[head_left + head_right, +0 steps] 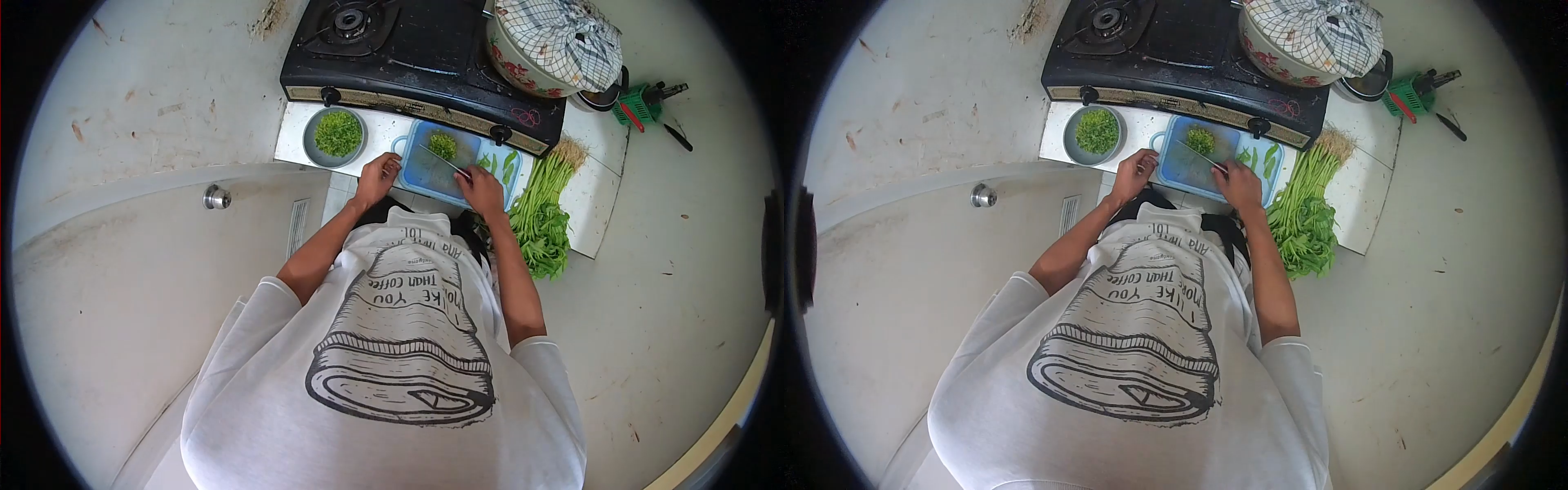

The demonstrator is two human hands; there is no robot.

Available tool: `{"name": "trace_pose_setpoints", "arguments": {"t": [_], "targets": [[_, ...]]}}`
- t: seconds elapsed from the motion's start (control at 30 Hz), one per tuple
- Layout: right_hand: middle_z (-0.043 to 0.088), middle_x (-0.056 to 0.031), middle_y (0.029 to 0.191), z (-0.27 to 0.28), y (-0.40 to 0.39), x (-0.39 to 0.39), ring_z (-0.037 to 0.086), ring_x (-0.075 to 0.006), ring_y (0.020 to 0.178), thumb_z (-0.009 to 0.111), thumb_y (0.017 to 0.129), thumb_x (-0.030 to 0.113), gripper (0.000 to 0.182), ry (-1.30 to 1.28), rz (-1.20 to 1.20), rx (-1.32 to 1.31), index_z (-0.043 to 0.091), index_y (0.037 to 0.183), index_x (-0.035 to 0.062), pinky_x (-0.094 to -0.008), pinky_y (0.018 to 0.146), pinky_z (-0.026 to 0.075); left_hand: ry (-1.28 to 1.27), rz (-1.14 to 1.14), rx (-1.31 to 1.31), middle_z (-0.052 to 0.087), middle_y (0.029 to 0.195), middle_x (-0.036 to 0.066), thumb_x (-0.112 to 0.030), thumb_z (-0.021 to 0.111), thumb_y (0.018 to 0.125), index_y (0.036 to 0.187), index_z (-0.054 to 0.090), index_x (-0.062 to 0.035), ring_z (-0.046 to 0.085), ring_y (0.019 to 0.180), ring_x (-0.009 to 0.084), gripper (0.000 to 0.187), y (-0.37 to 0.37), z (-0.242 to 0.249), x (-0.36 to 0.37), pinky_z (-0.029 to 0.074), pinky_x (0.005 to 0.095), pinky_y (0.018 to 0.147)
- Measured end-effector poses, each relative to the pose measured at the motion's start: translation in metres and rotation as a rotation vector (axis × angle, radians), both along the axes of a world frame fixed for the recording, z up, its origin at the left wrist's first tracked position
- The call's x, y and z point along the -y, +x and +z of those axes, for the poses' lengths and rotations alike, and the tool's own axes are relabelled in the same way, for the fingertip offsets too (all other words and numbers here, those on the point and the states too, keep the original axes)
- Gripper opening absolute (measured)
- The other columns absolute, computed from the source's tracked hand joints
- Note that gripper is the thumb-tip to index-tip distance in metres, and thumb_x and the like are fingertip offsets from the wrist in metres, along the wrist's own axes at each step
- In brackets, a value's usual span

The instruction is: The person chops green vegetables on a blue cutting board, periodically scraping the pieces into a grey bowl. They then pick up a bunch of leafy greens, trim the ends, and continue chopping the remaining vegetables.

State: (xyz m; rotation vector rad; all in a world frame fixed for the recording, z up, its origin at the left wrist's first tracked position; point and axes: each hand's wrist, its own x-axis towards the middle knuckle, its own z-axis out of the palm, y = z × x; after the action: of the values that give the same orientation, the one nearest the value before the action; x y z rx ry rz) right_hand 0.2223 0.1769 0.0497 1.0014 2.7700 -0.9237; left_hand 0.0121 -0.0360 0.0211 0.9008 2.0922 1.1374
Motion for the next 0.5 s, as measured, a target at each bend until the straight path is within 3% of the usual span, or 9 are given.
{"name": "trace_pose_setpoints", "arguments": {"t": [0.27, 0.5], "targets": [[0.072, -0.0185, 0.09, 0.013, 0.0, -0.006, 0.069, -0.0412, 0.084, 0.067, 0.098, 0.044, 0.04, -0.043, -0.02, -0.054, 0.071, 0.097, 0.0038, -0.0507, 0.074, 0.054, 0.066, -0.106, 0.029, 0.074, 0.092, 0.011, -0.005, 0.067, 0.097, 0.128, 0.064, -0.0052, 0.072, 0.079, 0.0212, 0.032, -0.002, 0.012, -0.029, 0.058, 0.0347, 0.075], [0.073, -0.0181, 0.092, 0.023, 0.002, -0.009, 0.071, -0.0396, 0.084, 0.071, 0.096, 0.041, 0.037, -0.067, -0.07, -0.033, 0.074, 0.101, 0.0047, -0.0488, 0.076, 0.055, 0.073, -0.133, 0.059, 0.074, 0.092, 0.011, -0.008, 0.067, 0.097, 0.135, 0.061, -0.0085, 0.071, 0.078, 0.0211, 0.039, 0.003, 0.026, -0.056, 0.057, 0.0349, 0.075]]}}
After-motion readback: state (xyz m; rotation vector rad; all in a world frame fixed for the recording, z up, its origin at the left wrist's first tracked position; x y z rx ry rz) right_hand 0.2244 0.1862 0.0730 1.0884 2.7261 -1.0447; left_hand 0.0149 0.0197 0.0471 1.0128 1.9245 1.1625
